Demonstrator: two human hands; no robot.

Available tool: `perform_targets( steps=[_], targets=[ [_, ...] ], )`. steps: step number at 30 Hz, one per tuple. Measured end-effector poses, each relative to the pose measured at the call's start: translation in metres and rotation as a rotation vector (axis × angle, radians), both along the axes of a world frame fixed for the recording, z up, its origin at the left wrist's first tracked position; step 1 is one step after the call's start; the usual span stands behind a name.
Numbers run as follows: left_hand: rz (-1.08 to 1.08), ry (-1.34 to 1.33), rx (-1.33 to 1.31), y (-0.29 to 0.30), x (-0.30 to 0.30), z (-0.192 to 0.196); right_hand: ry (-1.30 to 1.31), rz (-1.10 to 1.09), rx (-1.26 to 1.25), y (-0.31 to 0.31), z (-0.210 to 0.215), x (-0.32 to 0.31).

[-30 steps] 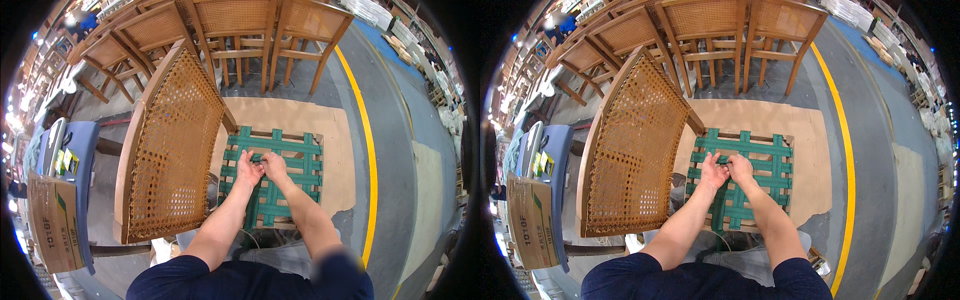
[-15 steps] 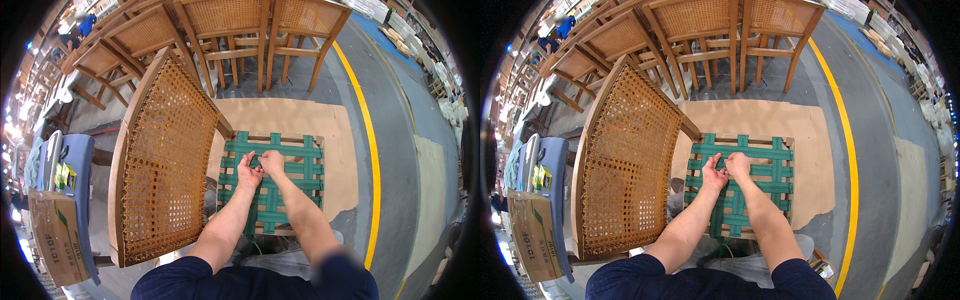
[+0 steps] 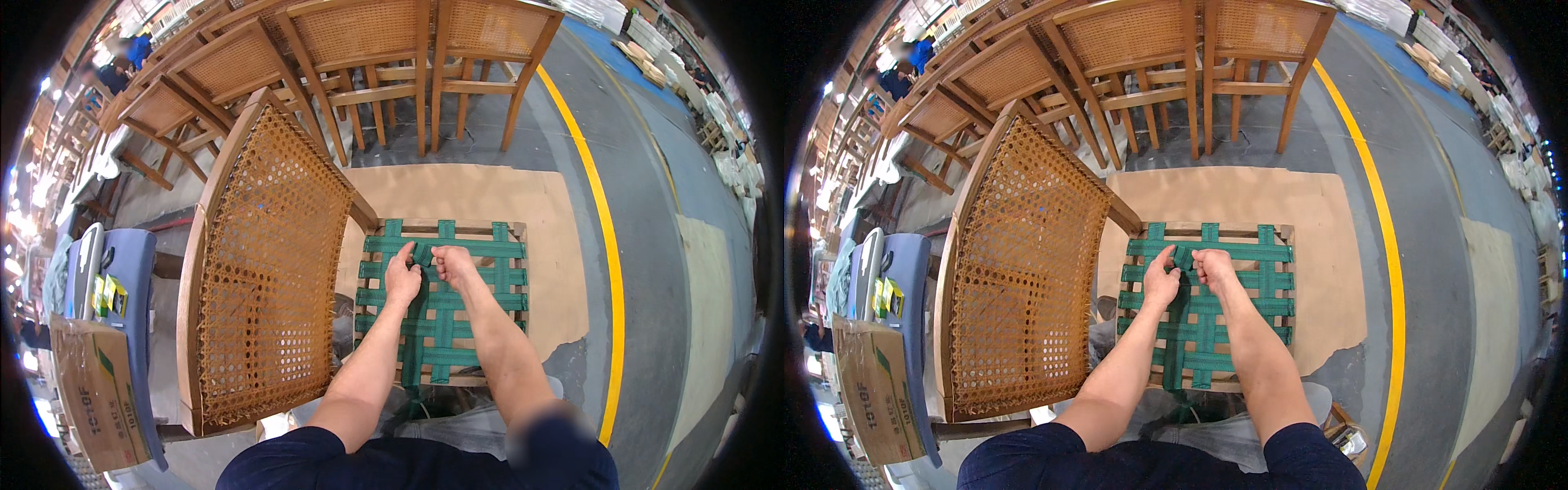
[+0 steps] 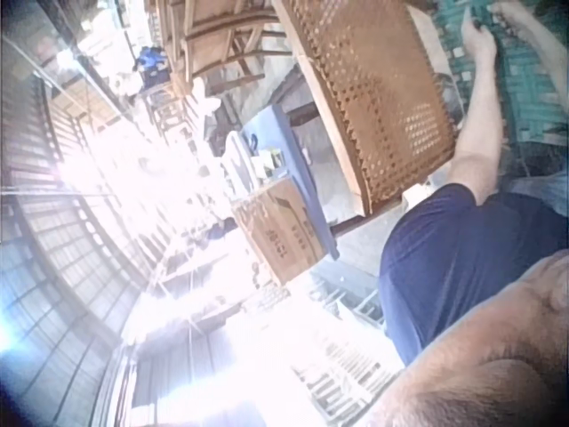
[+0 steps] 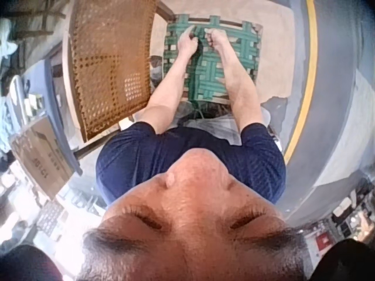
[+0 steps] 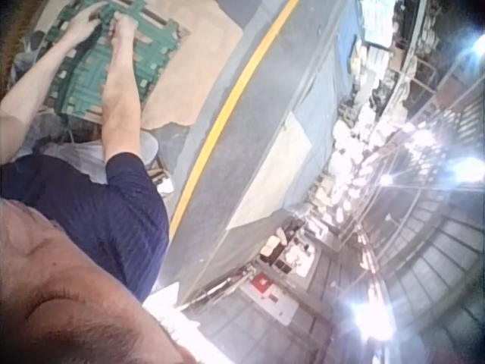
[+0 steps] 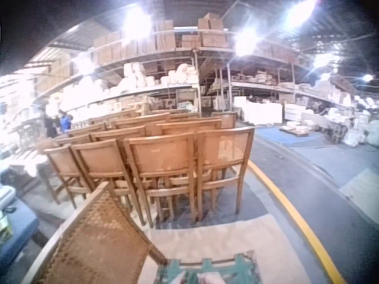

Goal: The person weaves green straps into a wooden chair seat frame, securing each strap with a staple gun. The person repeatedly threads straps through the frame and staples them in place to form a woven seat.

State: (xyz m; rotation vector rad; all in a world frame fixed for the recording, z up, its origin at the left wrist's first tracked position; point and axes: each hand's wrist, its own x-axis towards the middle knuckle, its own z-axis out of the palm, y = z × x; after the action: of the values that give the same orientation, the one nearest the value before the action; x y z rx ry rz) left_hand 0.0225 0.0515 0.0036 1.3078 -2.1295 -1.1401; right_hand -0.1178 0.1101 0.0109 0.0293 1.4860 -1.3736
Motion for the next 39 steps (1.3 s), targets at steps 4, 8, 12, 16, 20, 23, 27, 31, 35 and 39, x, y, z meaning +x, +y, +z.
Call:
perform_targets(
  steps=[4,8,12,16,20,23,27,31,35,39],
  targets=[
    [0.130,0.026,0.062,-0.005,-0.001,0.004,0.023,0.046,0.017,-0.001,0.006,0.003],
    [0.258,0.341,0.863,-0.020,0.007,0.021,0.321,0.074,0.019,0.009,0.005,0.015],
    [0.263,0.463,1.014,-0.026,0.003,0.036,1.003,0.168,-0.551,0.012,-0.005,0.016],
    [0.246,0.577,0.764,-0.017,-0.007,0.041,0.834,0.212,-0.298,0.008,-0.009,0.003],
    [0.110,0.595,0.693,-0.020,-0.011,0.037,0.791,0.250,-0.259,0.007,0.001,0.007],
    [0.157,0.630,0.769,-0.026,-0.001,0.029,0.787,0.047,-0.321,0.005,0.017,0.032],
    [0.137,0.641,0.792,-0.024,-0.009,0.030,1.032,0.076,-0.336,0.012,0.031,0.025],
    [0.120,0.707,0.779,-0.019,-0.017,0.032,1.235,0.112,-0.332,0.013,0.035,0.015],
    [-0.007,0.502,0.423,-0.019,-0.014,0.022,1.224,0.122,-0.327,0.010,0.032,0.015],
    [0.039,0.199,0.022,-0.028,-0.007,0.014,1.229,0.268,-0.297,-0.006,0.023,0.012]
  ],
)
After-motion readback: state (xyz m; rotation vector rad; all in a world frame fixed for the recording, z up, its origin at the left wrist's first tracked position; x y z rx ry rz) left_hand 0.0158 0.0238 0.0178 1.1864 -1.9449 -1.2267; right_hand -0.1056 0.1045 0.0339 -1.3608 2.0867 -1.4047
